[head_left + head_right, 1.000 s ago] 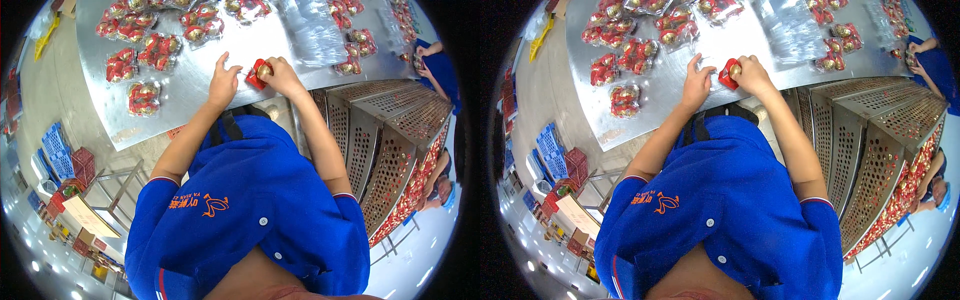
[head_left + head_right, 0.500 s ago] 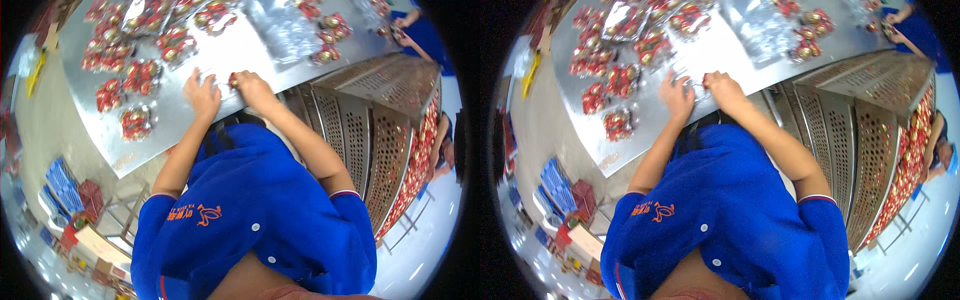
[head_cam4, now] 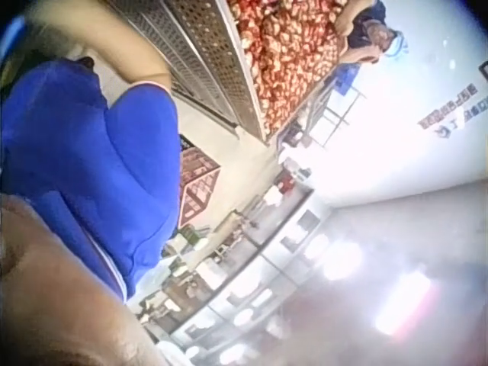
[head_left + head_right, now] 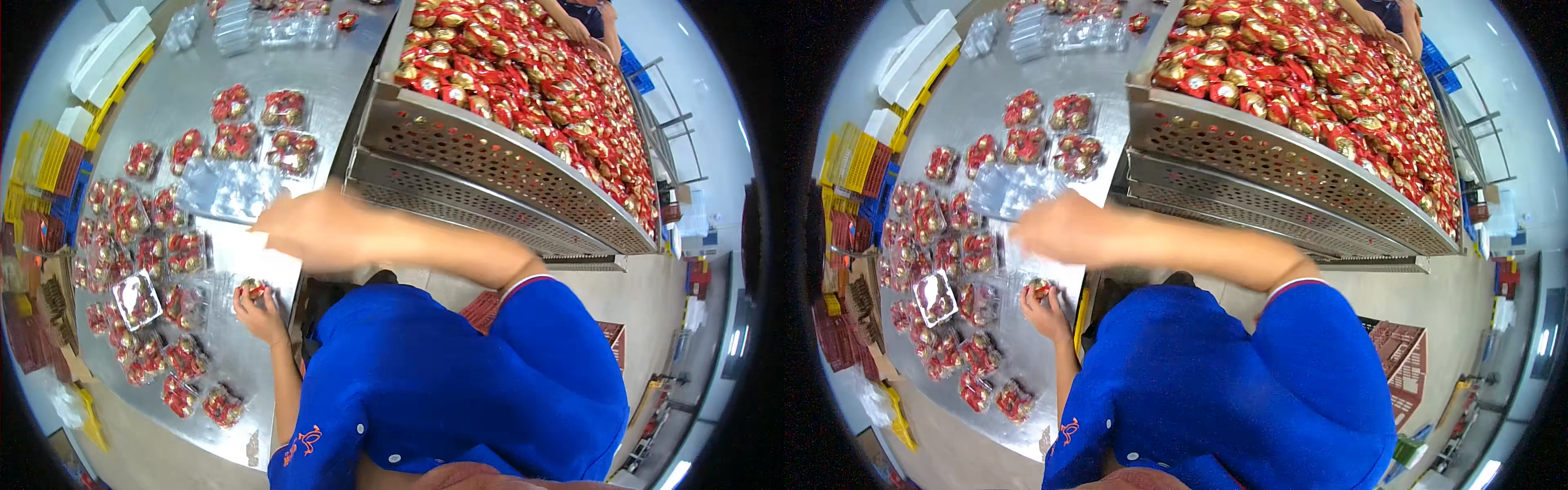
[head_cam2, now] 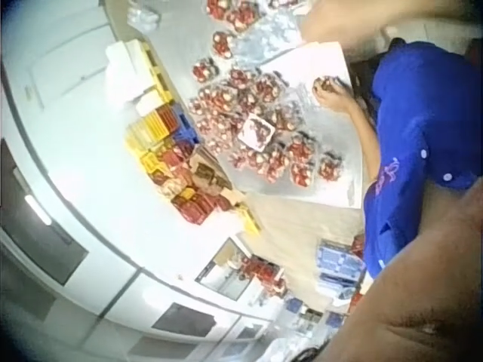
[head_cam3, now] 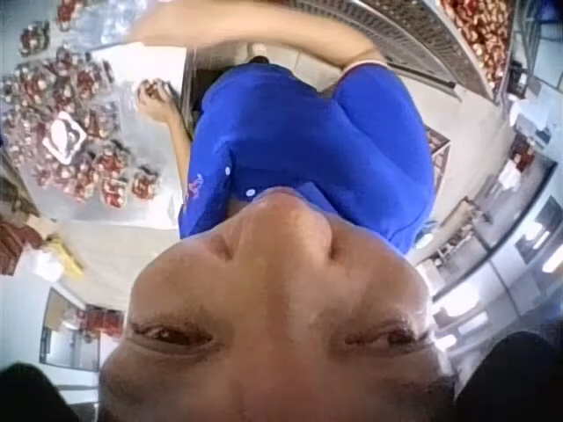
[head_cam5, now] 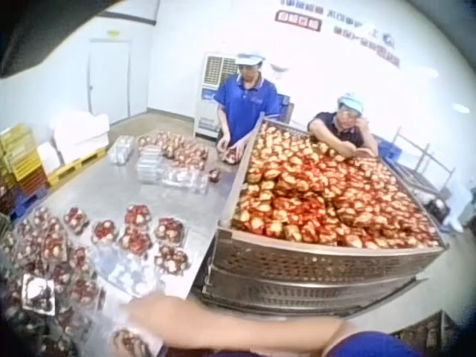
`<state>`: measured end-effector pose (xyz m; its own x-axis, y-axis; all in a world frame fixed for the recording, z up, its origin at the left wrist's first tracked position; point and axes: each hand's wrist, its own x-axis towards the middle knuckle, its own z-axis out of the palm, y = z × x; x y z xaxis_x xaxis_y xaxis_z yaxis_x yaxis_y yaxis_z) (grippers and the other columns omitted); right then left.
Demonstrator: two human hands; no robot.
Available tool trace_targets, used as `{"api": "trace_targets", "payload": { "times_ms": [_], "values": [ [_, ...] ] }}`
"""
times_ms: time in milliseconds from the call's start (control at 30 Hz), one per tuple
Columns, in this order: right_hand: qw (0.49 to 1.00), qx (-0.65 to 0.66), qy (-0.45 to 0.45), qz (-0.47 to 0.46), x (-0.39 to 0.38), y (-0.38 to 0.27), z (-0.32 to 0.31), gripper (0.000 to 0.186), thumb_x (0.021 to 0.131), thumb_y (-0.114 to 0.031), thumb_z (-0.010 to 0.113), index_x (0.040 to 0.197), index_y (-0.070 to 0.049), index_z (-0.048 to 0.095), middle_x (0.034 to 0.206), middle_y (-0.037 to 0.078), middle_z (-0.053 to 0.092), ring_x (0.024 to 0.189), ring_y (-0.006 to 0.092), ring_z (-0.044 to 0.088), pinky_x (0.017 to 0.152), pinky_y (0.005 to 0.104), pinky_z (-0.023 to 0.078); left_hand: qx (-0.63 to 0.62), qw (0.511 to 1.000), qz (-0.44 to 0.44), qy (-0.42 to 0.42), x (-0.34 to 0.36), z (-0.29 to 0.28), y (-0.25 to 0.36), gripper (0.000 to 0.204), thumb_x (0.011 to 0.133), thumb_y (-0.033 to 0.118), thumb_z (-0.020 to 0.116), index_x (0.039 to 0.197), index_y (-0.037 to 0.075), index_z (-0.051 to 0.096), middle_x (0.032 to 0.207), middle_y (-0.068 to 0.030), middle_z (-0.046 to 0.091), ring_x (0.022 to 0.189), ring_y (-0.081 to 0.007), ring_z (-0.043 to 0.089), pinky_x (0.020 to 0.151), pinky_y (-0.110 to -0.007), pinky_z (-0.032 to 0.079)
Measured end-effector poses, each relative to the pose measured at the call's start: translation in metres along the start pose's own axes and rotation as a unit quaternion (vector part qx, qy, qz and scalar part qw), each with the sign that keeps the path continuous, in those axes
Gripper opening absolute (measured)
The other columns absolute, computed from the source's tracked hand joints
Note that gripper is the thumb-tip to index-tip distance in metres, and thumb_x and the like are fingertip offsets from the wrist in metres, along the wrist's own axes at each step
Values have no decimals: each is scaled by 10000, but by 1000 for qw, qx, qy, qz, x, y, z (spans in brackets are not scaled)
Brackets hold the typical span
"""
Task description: Packing gold-wrapped food items into plastic trays at a production facility.
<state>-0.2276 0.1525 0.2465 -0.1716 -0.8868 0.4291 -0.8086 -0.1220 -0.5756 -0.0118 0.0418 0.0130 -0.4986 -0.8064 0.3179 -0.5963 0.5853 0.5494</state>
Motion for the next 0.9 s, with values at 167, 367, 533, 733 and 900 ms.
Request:
{"api": "trace_targets", "payload": {
  "times_ms": [167,367,533,733,900],
  "values": [
    [859,-417,211,209,-4,81,-216,288,813,-251,638,1003,-38,605,947,143,650,870,289,638,760,391,497,40,999,11,28,-4,-1,-13,337,811,142,612,1129,52,550,1258,-141,504,1111,-335,479,927,-417,374],
    [744,-524,-5,415,-62,203,-266,467,788,-318,661,1111,-39,472,1143,149,545,1001,362,579,823,461,484,74,997,15,25,-4,-1,-4,309,822,124,591,1119,47,551,1283,-128,496,1124,-330,470,929,-405,369],
    [786,-452,0,421,-54,194,-283,467,768,-372,666,1072,-42,538,1110,173,578,997,345,583,798,442,480,77,996,8,32,-7,-4,-5,313,820,155,608,1109,46,555,1278,-131,499,1120,-325,468,924,-403,368],
    [903,58,86,416,-57,89,-289,656,806,-393,663,1254,44,466,1101,72,582,958,129,550,755,248,474,77,994,-37,67,-15,-6,-3,417,767,265,691,1106,61,560,1293,-169,463,1116,-360,459,925,-426,364],
    [912,288,-7,291,-31,28,-175,664,749,-323,724,1258,27,480,1122,73,588,1016,147,559,878,296,446,91,990,-39,102,-17,-2,-12,350,685,166,704,1027,120,648,1182,-278,512,1175,-401,424,975,-484,323]
  ]
}}
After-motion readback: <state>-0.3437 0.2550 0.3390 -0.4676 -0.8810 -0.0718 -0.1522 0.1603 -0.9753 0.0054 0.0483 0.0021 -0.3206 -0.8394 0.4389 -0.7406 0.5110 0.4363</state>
